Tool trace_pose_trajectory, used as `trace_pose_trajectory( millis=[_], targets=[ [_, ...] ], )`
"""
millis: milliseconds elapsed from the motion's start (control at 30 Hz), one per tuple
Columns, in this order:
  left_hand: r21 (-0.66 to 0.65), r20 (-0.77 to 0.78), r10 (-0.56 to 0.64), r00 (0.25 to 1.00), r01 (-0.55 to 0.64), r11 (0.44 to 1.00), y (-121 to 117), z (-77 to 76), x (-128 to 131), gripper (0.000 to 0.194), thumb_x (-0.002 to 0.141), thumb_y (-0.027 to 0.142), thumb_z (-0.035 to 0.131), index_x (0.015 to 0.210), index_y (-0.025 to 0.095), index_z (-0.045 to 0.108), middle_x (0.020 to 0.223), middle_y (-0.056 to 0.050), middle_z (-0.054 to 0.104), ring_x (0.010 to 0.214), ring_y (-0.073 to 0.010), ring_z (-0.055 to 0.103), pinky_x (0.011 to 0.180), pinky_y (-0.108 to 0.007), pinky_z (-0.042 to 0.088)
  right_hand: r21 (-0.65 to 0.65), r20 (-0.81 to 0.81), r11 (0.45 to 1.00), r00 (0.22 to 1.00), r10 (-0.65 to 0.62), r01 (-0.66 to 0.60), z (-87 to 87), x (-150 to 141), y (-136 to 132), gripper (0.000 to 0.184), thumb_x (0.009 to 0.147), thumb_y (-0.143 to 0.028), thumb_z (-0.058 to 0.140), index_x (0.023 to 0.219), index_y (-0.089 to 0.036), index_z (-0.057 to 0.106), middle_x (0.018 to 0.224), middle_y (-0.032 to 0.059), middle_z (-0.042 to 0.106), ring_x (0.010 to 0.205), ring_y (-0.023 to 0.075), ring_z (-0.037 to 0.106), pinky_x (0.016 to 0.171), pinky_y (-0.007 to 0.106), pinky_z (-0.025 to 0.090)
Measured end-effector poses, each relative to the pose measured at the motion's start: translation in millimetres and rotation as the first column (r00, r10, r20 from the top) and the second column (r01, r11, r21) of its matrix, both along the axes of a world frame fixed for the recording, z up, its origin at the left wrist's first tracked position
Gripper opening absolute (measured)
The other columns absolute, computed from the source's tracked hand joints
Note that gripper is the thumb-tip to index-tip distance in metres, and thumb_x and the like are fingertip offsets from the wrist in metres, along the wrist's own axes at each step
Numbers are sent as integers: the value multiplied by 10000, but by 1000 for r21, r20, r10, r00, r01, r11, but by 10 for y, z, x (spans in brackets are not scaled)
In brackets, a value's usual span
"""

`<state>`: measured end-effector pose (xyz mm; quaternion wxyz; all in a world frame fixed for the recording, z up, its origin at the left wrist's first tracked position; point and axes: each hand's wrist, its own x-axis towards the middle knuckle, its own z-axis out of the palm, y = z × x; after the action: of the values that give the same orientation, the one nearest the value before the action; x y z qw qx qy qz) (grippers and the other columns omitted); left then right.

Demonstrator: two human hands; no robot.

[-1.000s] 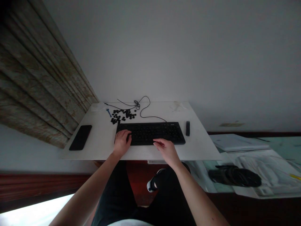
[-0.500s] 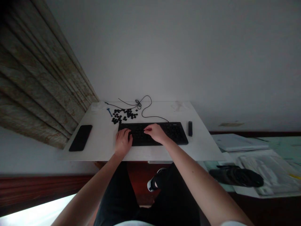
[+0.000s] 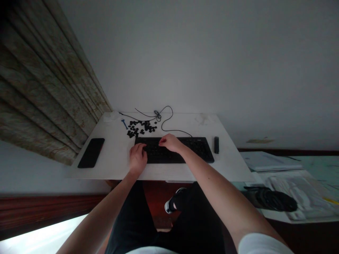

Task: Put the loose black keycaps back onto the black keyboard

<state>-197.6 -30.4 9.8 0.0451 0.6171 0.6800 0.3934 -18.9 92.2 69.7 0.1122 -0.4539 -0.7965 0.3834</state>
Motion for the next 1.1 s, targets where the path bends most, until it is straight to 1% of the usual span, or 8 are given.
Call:
trace_pose_trajectory(
  millis=[200, 333, 433, 600, 733, 867, 1000, 1100],
  targets=[
    [-13, -79, -116, 990, 116, 993, -22, 29, 26, 349, 858, 73, 487, 1119, 213, 672, 1179, -113, 662, 1156, -282, 579, 1136, -515, 321, 23, 129, 994, 986, 106, -109, -33, -224, 34, 81, 757, -209, 719, 737, -225, 796, 750, 34, 764, 736, 200, 683, 656, 280, 478],
    [-56, -155, -182, 971, 175, 983, -20, 23, 47, 347, 866, 92, 510, 1154, 200, 671, 1171, -120, 673, 1152, -287, 584, 1131, -529, 331, 6, 233, 990, 963, 135, -140, -38, -315, 91, 75, 737, -202, 734, 744, -223, 806, 748, 33, 765, 746, 202, 689, 650, 270, 468],
    [-73, -201, -183, 962, 172, 982, -12, 13, 56, 333, 875, 107, 519, 1159, 197, 670, 1167, -106, 675, 1144, -275, 593, 1126, -517, 358, -12, 333, 989, 932, 146, -150, -1, -371, 126, 90, 728, -215, 745, 792, -210, 809, 772, 32, 768, 764, 192, 694, 646, 249, 461],
    [-72, -237, -183, 954, 170, 983, -10, -5, 57, 343, 877, 102, 515, 1177, 179, 662, 1178, -105, 666, 1151, -260, 594, 1122, -482, 402, -7, 509, 992, 853, 112, -125, 124, -481, 169, 232, 712, -329, 797, 877, -166, 798, 845, 73, 774, 806, 212, 705, 625, 250, 458],
    [-71, -236, -187, 954, 175, 982, -7, -26, 63, 354, 875, 100, 514, 1188, 173, 664, 1183, -111, 663, 1167, -271, 582, 1104, -474, 430, -1, 613, 985, 779, 135, -171, 203, -562, 201, 352, 687, -387, 829, 934, -139, 785, 925, 115, 772, 861, 252, 710, 667, 278, 488],
    [-76, -235, -189, 954, 176, 981, 6, -33, 74, 363, 868, 100, 520, 1190, 172, 670, 1187, -118, 659, 1177, -285, 574, 1086, -469, 446, 15, 659, 981, 740, 136, -194, 198, -610, 231, 485, 669, -398, 852, 1038, -99, 755, 986, 152, 761, 934, 283, 708, 738, 301, 515],
    [-79, -259, -194, 946, 180, 981, 5, -12, 77, 369, 867, 101, 514, 1196, 162, 669, 1186, -127, 662, 1170, -291, 575, 1083, -470, 448, 48, 662, 986, 744, 89, -161, 178, -643, 230, 602, 618, -391, 887, 1117, -98, 724, 1064, 167, 746, 1012, 296, 696, 796, 310, 525],
    [-79, -276, -196, 941, 181, 980, -13, 7, 75, 364, 872, 103, 511, 1197, 161, 666, 1189, -129, 662, 1164, -289, 579, 1081, -470, 450, 12, 646, 991, 758, 93, -132, 241, -648, 205, 501, 600, -341, 899, 1007, -92, 746, 974, 153, 760, 931, 269, 708, 749, 291, 520]
  ],
)
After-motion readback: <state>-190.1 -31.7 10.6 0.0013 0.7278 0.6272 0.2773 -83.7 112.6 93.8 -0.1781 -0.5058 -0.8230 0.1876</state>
